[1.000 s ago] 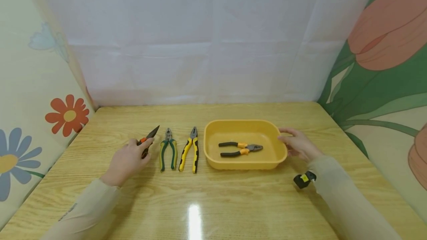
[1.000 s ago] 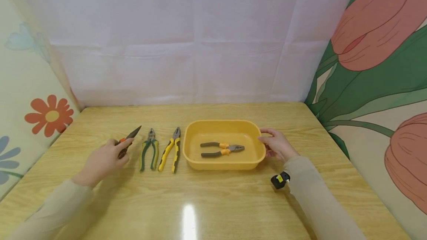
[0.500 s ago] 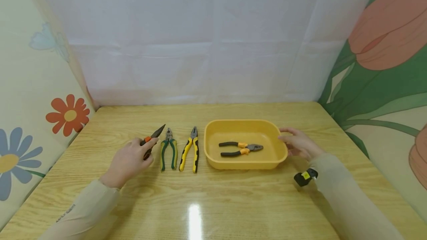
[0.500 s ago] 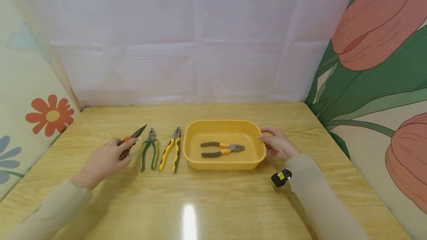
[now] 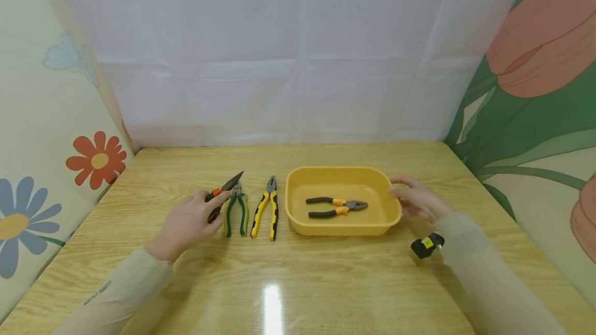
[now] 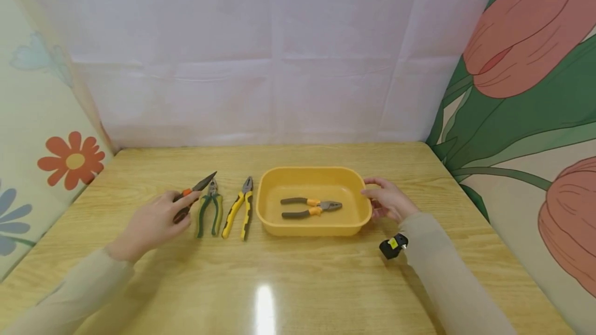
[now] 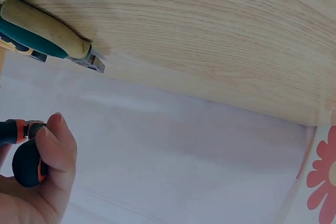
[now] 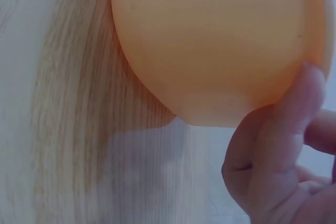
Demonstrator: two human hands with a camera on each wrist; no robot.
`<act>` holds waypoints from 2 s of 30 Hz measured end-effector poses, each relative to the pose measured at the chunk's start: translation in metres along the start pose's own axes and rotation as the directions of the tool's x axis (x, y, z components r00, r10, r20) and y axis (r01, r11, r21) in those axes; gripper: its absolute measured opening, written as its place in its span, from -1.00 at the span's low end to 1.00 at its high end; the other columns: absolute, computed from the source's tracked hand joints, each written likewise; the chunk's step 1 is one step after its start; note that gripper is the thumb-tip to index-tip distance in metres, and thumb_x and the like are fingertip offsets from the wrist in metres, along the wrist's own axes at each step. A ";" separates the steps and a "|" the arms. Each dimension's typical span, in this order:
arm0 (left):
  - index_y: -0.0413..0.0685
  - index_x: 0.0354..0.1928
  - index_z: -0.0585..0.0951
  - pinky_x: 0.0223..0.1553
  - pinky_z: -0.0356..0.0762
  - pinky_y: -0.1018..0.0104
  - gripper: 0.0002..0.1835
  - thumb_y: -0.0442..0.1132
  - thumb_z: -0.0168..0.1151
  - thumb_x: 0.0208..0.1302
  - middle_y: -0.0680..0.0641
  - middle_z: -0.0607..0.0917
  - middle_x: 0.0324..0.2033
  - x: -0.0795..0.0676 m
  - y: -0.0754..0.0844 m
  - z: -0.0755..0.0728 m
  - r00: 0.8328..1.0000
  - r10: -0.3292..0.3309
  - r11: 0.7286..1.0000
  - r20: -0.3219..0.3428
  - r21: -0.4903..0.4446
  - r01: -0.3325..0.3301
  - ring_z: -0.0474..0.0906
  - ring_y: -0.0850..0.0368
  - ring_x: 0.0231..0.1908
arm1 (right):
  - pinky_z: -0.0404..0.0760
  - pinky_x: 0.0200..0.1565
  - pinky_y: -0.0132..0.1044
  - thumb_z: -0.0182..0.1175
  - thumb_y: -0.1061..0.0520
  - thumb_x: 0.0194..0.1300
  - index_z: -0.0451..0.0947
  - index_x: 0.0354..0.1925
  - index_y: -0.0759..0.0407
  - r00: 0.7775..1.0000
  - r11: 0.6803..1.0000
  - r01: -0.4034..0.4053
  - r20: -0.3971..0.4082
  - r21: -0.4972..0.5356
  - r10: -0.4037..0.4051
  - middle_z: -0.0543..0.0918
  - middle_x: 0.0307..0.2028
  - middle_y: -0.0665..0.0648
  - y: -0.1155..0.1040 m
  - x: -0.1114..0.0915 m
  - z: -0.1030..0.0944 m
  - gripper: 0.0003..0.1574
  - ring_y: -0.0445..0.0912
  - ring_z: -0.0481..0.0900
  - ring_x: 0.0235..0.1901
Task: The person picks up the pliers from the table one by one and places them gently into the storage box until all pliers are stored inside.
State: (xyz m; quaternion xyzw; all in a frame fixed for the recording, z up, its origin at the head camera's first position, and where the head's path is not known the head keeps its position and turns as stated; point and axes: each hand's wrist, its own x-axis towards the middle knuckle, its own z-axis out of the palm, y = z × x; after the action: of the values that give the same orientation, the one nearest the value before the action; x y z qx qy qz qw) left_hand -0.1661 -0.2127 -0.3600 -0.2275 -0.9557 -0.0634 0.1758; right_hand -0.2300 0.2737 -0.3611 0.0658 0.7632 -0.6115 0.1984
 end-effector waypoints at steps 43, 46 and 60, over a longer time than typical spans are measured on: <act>-0.02 0.17 0.61 -0.66 0.39 0.27 -0.49 -0.25 0.32 0.10 -0.29 0.57 -0.27 0.022 0.031 0.011 0.966 0.254 0.967 -0.041 0.018 -0.254 0.45 0.03 -0.50 | 0.61 -0.43 -0.30 0.02 0.19 0.46 -0.02 0.43 0.34 1.000 1.000 0.003 0.013 -0.023 -0.003 0.56 -0.27 0.05 -0.001 0.001 -0.001 -0.28 -0.17 0.59 -0.42; 0.01 0.18 0.62 -0.65 0.35 0.30 -0.49 -0.23 0.33 0.10 -0.22 0.54 -0.32 0.024 0.033 0.013 0.959 0.280 0.960 -0.044 0.019 -0.279 0.37 0.10 -0.54 | 0.61 -0.44 -0.30 0.01 0.19 0.46 -0.03 0.43 0.35 1.000 1.000 0.002 0.024 -0.030 -0.002 0.56 -0.28 0.06 -0.001 0.002 -0.003 -0.28 -0.17 0.59 -0.42; 0.02 0.20 0.60 -0.57 0.39 0.26 -0.51 -0.22 0.27 0.17 -0.21 0.55 -0.30 0.035 0.042 0.016 0.929 0.369 0.929 -0.005 0.007 -0.369 0.39 0.09 -0.50 | 0.61 -0.44 -0.30 0.02 0.20 0.45 -0.02 0.42 0.34 0.999 0.999 -0.008 0.042 -0.035 0.009 0.54 -0.25 0.09 -0.003 0.000 -0.002 -0.28 -0.16 0.59 -0.42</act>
State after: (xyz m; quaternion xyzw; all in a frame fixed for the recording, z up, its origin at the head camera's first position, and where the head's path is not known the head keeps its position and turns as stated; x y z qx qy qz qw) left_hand -0.1815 -0.1580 -0.3601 -0.4021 -0.8956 -0.0270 0.1883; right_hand -0.2317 0.2752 -0.3582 0.0526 0.7691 -0.5985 0.2180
